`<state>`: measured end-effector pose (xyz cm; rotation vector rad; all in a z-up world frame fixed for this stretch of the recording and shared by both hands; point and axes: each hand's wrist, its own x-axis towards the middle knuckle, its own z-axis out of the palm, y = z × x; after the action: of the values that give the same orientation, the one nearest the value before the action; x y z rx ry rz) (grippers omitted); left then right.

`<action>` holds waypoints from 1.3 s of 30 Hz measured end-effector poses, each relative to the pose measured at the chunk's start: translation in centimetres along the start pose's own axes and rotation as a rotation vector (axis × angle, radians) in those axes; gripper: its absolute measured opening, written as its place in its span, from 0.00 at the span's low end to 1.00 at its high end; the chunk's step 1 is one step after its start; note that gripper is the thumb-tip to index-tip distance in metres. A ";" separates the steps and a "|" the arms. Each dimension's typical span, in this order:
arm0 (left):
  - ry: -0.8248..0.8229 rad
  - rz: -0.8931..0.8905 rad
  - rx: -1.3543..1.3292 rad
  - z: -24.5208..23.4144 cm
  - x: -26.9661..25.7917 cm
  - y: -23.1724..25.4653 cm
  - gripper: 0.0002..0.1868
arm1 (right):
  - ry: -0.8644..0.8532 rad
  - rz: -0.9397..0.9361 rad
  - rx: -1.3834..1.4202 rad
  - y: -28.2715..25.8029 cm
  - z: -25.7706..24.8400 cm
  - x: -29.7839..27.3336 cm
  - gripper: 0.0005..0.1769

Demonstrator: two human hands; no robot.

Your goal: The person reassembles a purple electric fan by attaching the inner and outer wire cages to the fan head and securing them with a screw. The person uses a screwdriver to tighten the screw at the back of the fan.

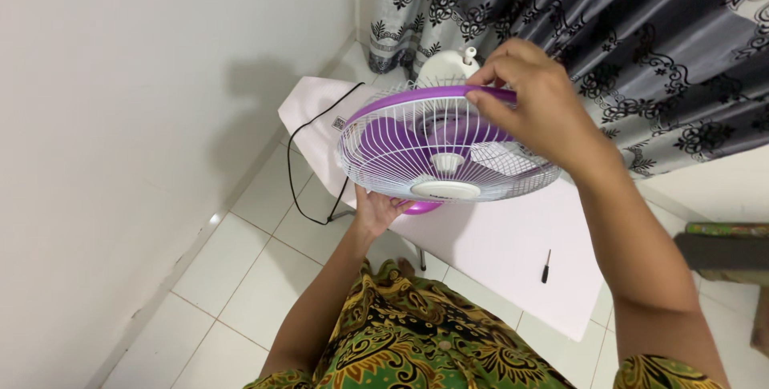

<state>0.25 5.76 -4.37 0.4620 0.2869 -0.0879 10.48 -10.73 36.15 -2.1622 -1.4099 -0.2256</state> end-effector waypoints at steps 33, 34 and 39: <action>0.098 0.061 -0.020 2.6 1.1 -1.7 0.53 | -0.431 -0.210 -0.102 -1.2 6.0 7.6 0.12; 0.126 0.038 0.007 2.6 0.9 -1.4 0.52 | -0.430 -0.189 -0.109 -1.3 6.1 7.5 0.12; 0.124 0.427 0.179 2.9 -1.2 2.7 0.38 | -0.475 -0.113 -0.102 -1.9 6.1 7.1 0.12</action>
<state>0.21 6.87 -0.43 0.6987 0.2975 0.3355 10.99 -1.26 34.65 -2.3193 -1.8143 0.1958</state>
